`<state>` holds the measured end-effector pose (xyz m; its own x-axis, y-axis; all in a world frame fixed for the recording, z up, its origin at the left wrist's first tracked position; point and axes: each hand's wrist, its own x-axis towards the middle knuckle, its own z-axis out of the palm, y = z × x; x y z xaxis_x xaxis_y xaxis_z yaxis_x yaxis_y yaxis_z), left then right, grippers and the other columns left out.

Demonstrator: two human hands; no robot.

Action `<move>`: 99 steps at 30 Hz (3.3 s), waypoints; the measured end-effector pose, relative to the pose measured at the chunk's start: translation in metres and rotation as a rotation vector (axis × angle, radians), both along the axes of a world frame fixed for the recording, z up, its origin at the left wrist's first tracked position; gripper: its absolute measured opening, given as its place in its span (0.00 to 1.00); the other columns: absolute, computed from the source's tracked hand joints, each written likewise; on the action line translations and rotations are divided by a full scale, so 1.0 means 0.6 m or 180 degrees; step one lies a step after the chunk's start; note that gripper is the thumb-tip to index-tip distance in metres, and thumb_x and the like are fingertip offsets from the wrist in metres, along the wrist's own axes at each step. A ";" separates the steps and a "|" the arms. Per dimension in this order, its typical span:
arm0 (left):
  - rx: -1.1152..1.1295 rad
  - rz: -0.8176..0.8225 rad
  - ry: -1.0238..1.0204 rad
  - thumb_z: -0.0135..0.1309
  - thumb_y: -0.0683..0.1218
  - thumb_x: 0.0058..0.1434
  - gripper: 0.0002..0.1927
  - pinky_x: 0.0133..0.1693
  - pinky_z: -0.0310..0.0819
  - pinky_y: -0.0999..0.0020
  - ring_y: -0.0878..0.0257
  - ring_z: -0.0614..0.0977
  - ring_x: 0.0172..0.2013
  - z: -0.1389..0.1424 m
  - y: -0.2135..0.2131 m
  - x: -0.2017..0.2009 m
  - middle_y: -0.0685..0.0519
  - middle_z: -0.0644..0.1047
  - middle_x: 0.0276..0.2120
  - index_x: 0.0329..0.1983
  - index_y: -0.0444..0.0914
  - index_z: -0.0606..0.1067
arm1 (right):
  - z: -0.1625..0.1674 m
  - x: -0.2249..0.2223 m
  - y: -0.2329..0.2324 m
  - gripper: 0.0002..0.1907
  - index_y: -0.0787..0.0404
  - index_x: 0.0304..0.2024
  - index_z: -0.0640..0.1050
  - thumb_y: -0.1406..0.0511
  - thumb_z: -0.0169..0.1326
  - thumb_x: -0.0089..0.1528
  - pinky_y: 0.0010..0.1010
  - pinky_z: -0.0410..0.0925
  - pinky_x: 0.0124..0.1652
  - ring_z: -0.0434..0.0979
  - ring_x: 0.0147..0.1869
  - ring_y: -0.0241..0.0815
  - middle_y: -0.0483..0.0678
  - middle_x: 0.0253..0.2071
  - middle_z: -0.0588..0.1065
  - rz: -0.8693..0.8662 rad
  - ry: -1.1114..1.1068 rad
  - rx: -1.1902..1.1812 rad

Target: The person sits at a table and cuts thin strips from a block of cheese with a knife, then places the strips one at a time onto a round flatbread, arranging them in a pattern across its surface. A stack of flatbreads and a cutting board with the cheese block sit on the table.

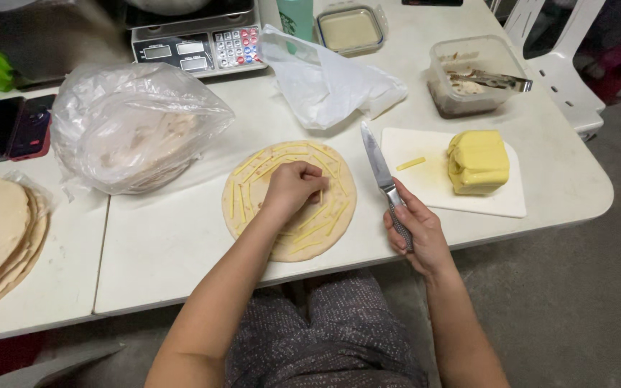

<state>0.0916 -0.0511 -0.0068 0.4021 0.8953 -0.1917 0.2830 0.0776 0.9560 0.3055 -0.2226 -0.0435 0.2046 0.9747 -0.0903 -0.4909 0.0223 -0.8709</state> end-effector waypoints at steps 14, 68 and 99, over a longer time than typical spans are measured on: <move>0.0168 0.0013 0.0487 0.63 0.40 0.56 0.09 0.23 0.76 0.71 0.66 0.80 0.20 0.005 -0.001 0.011 0.49 0.80 0.24 0.36 0.29 0.80 | 0.000 -0.006 -0.006 0.29 0.57 0.74 0.63 0.68 0.46 0.69 0.21 0.58 0.19 0.62 0.19 0.29 0.48 0.31 0.72 -0.0054 0.0062 0.0067; 0.3704 -0.0983 0.1654 0.57 0.43 0.55 0.07 0.42 0.77 0.55 0.47 0.80 0.44 -0.040 -0.040 0.289 0.42 0.78 0.38 0.30 0.34 0.81 | 0.020 0.001 -0.098 0.28 0.59 0.73 0.66 0.69 0.50 0.69 0.18 0.61 0.25 0.65 0.26 0.25 0.42 0.32 0.73 -0.1568 -0.2134 -0.0119; -0.1283 0.0966 -0.2971 0.51 0.36 0.66 0.19 0.53 0.83 0.59 0.51 0.83 0.51 -0.005 -0.098 -0.058 0.39 0.78 0.52 0.60 0.28 0.70 | 0.060 -0.199 -0.049 0.27 0.59 0.68 0.69 0.71 0.53 0.66 0.33 0.70 0.34 0.75 0.31 0.43 0.51 0.33 0.73 -0.0470 -0.4102 0.0813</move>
<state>0.0566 -0.1101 -0.0099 0.3135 0.9220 -0.2274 -0.6343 0.3815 0.6724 0.1859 -0.2519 -0.0074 0.1101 0.8964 0.4295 0.7017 0.2359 -0.6723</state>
